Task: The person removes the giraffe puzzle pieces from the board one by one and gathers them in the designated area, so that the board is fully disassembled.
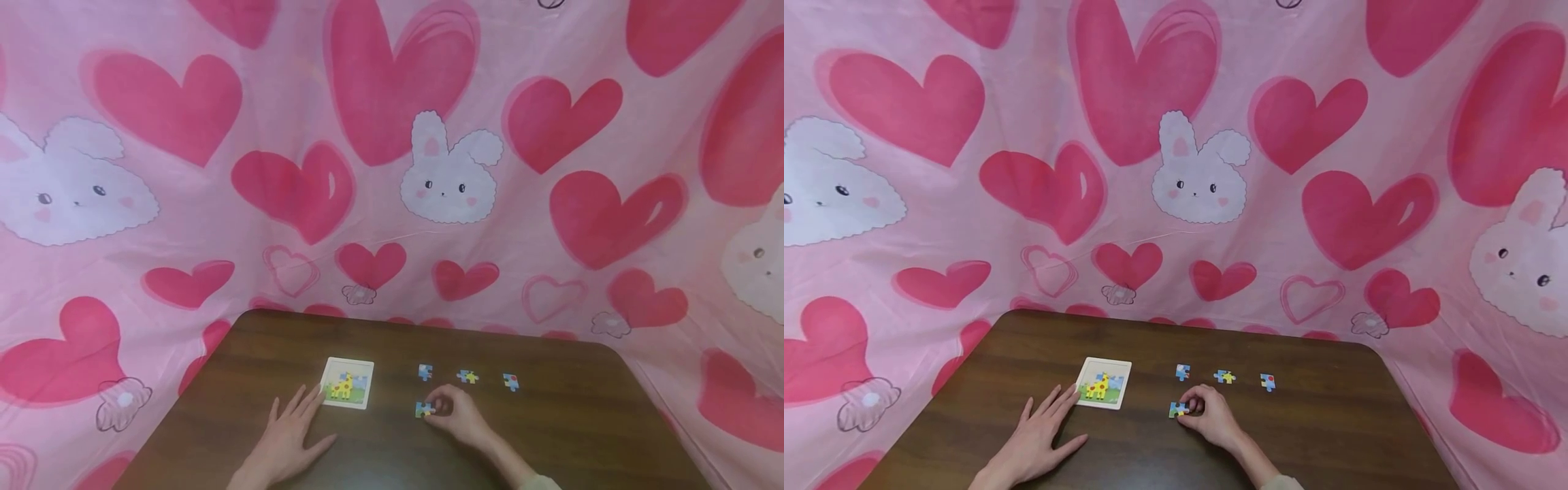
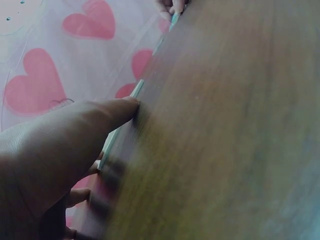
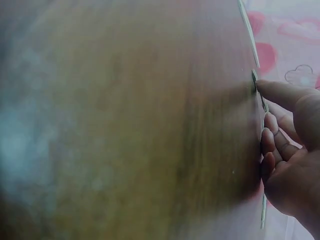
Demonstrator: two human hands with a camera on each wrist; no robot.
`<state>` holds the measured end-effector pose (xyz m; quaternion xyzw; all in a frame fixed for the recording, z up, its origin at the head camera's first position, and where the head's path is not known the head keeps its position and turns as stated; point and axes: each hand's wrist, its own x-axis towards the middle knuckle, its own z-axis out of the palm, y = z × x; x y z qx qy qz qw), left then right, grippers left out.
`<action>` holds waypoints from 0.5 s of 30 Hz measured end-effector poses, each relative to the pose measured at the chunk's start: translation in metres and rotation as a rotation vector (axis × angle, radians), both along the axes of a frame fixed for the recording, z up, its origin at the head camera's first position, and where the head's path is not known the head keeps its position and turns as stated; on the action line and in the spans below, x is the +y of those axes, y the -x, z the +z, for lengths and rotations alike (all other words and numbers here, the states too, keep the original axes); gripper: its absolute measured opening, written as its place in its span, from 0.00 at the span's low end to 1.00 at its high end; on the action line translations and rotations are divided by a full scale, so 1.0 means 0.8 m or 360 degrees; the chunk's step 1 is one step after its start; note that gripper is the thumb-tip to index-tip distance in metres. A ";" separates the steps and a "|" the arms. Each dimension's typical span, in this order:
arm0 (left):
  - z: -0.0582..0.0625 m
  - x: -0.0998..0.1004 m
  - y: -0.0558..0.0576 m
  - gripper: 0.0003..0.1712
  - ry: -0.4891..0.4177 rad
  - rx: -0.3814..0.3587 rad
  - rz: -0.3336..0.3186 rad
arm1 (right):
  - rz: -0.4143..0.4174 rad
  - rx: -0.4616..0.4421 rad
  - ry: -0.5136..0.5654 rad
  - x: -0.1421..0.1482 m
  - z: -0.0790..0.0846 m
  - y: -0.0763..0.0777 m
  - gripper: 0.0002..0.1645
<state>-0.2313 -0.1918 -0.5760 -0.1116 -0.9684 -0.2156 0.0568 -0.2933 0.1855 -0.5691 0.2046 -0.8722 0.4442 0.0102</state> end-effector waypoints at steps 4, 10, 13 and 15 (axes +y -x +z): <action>0.000 0.001 -0.001 0.54 0.0006 -0.0005 -0.0003 | 0.0019 0.0033 0.0008 0.000 0.001 -0.003 0.16; -0.001 -0.001 -0.002 0.54 0.0011 0.0017 -0.0006 | 0.0078 0.0041 0.0001 -0.021 0.018 0.000 0.20; -0.001 -0.002 -0.001 0.53 0.0023 0.0024 -0.0009 | 0.0120 -0.0009 0.0028 -0.048 0.029 0.009 0.22; -0.001 -0.002 0.000 0.54 0.0037 0.0019 -0.0012 | 0.0135 -0.0049 0.0056 -0.069 0.035 0.015 0.22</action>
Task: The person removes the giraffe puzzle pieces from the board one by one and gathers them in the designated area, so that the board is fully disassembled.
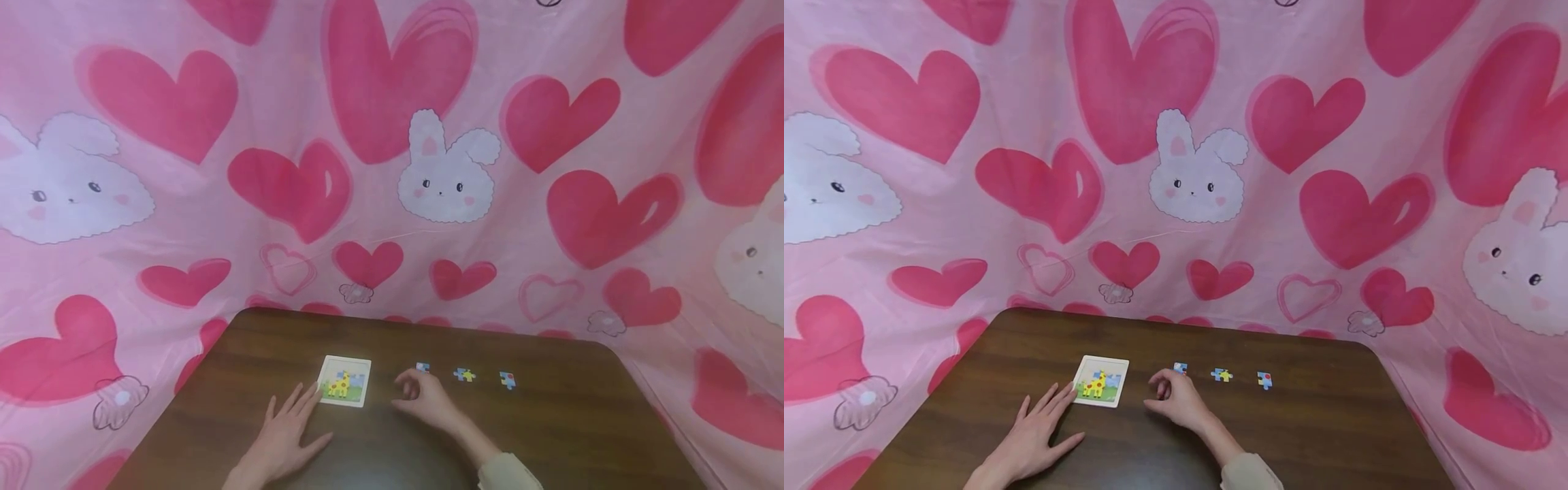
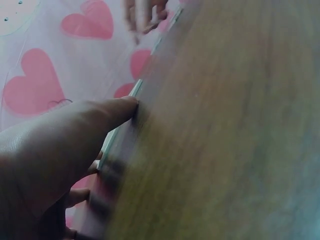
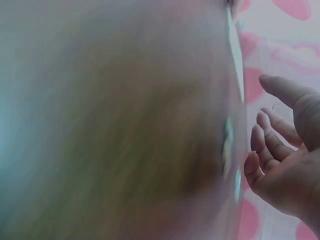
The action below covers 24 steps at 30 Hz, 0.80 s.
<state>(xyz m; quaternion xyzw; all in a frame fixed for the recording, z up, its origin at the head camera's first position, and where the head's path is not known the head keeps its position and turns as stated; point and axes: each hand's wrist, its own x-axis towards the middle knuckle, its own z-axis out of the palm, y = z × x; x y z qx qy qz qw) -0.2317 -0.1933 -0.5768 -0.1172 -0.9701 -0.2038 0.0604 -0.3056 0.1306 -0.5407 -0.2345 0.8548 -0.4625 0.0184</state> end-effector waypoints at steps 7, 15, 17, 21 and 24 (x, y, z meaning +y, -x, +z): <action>0.001 -0.002 0.004 0.53 0.0003 -0.0001 0.0008 | -0.0023 -0.0061 0.0015 -0.069 0.005 0.025 0.22; -0.001 -0.002 0.003 0.53 0.0012 -0.0012 0.0013 | 0.0116 -0.0005 -0.0183 -0.106 -0.021 0.063 0.26; 0.000 -0.002 0.003 0.53 0.0010 -0.0006 0.0016 | 0.0141 0.0034 -0.0241 -0.112 -0.033 0.077 0.27; 0.002 0.000 0.002 0.52 0.0019 0.0024 0.0012 | 0.0100 -0.0013 -0.0304 -0.123 -0.052 0.098 0.29; 0.003 0.001 0.001 0.53 0.0021 0.0015 0.0007 | 0.0040 -0.0080 -0.0346 -0.128 -0.067 0.110 0.28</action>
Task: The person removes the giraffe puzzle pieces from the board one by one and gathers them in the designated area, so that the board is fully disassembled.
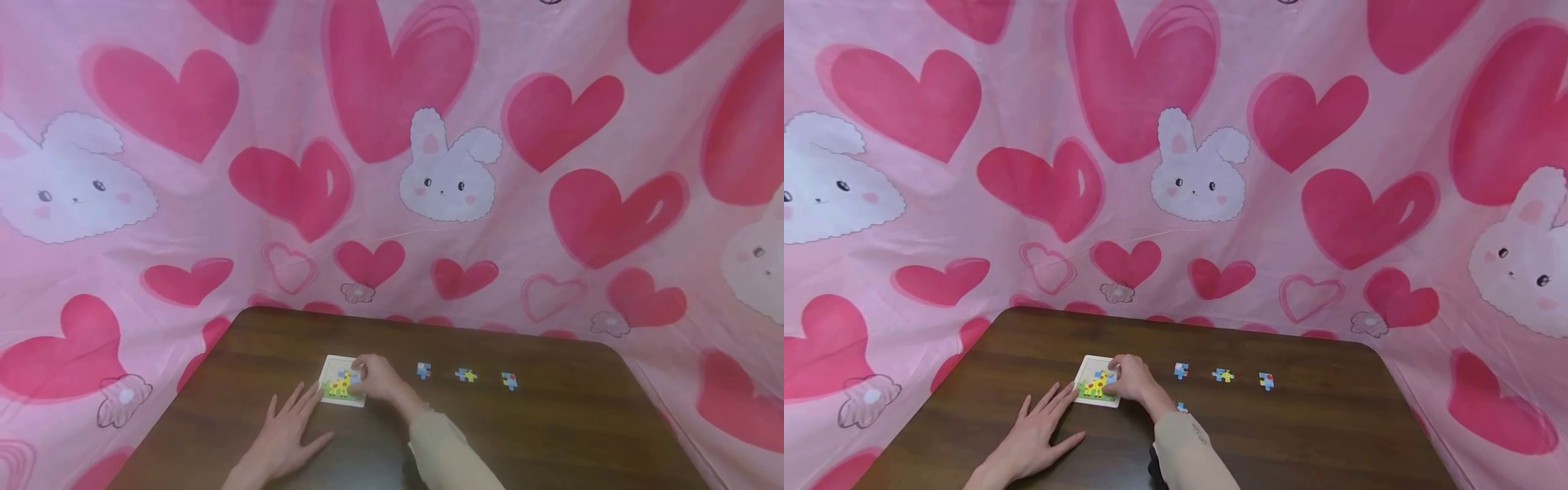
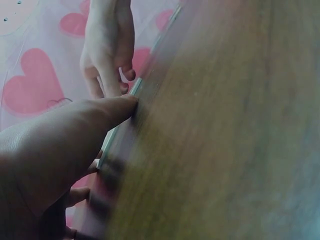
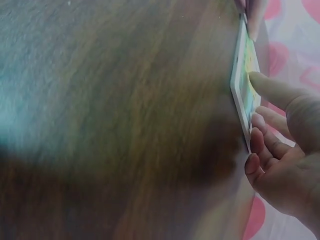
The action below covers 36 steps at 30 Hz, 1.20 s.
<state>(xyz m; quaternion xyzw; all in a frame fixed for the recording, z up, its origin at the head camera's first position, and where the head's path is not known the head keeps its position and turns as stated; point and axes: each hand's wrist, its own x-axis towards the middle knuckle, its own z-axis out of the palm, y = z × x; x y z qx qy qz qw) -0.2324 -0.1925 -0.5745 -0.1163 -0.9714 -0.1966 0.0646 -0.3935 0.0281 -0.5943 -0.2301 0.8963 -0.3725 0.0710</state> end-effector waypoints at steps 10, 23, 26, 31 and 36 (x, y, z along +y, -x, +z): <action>0.001 -0.001 0.000 0.53 -0.0004 -0.0023 -0.0012 | -0.0091 -0.0014 0.0068 -0.014 -0.003 -0.006 0.20; 0.002 -0.001 -0.004 0.53 0.0030 0.0021 -0.0012 | -0.0154 0.0082 0.0160 -0.018 0.033 -0.046 0.18; 0.004 0.000 -0.004 0.53 0.0032 0.0016 -0.0013 | -0.0130 0.0099 0.0190 -0.015 0.050 -0.058 0.18; 0.003 0.000 -0.002 0.52 -0.0004 0.0009 -0.0010 | -0.0109 0.0196 0.0179 -0.013 0.044 -0.057 0.18; 0.001 0.000 -0.002 0.52 -0.0018 0.0024 -0.0008 | -0.0107 0.0187 0.0213 -0.014 0.042 -0.059 0.19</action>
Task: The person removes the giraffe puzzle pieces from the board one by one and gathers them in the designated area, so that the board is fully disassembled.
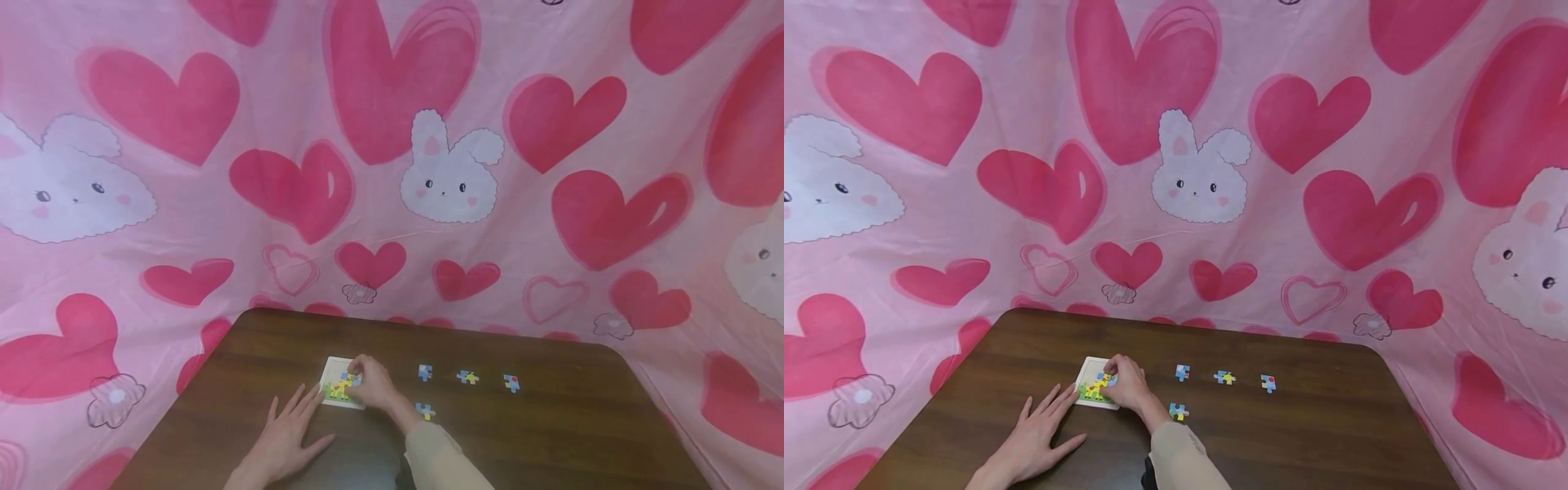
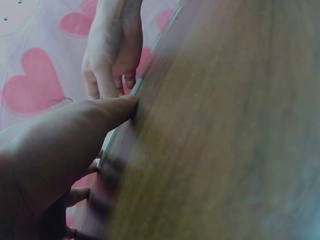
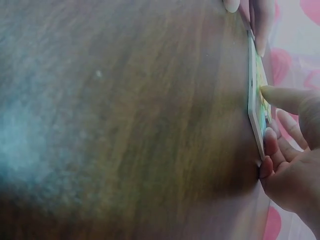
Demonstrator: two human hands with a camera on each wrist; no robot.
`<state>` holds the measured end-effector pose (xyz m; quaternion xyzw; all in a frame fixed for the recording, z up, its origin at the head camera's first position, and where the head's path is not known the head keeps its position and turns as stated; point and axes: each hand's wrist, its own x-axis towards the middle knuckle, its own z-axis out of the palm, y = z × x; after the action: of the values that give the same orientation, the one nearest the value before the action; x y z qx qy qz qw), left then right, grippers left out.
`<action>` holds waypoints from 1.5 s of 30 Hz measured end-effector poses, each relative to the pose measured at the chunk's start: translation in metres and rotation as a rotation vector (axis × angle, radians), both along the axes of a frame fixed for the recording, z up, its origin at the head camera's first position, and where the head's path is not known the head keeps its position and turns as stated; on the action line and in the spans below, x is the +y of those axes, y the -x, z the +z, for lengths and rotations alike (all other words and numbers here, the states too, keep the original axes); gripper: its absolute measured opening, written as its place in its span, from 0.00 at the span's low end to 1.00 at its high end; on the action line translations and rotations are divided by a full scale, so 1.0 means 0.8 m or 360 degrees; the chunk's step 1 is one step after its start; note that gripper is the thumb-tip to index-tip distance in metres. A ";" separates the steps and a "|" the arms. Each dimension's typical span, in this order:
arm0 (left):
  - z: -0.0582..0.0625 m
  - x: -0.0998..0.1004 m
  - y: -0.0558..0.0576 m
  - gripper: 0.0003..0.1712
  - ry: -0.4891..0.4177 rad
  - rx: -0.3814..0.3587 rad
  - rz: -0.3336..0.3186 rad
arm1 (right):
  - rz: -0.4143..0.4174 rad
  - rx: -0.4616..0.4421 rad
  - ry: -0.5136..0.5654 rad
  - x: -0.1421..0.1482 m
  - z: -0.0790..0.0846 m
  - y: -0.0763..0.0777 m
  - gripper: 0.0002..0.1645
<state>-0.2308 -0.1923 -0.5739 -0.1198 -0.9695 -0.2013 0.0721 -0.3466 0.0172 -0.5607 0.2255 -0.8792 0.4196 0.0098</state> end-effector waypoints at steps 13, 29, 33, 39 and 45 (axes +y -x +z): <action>0.004 0.001 -0.005 0.52 0.0019 -0.0018 -0.0006 | -0.0058 -0.0057 -0.0072 -0.005 0.010 -0.015 0.22; -0.003 -0.001 -0.002 0.52 -0.0003 0.0023 -0.0005 | -0.0061 0.0033 -0.0153 -0.005 0.001 -0.009 0.33; -0.001 0.000 -0.002 0.52 -0.0014 0.0017 -0.0010 | -0.0068 -0.0034 -0.0118 -0.002 0.001 -0.008 0.32; 0.001 0.001 -0.001 0.52 -0.0018 0.0016 -0.0012 | -0.0055 -0.0012 -0.0075 -0.001 0.004 -0.009 0.25; 0.003 0.000 -0.001 0.53 -0.0016 -0.0047 -0.0010 | -0.0034 -0.0078 0.0018 -0.003 0.006 -0.016 0.23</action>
<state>-0.2302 -0.1924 -0.5712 -0.1194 -0.9691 -0.2082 0.0577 -0.3338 0.0145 -0.5560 0.2056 -0.8792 0.4297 -0.0061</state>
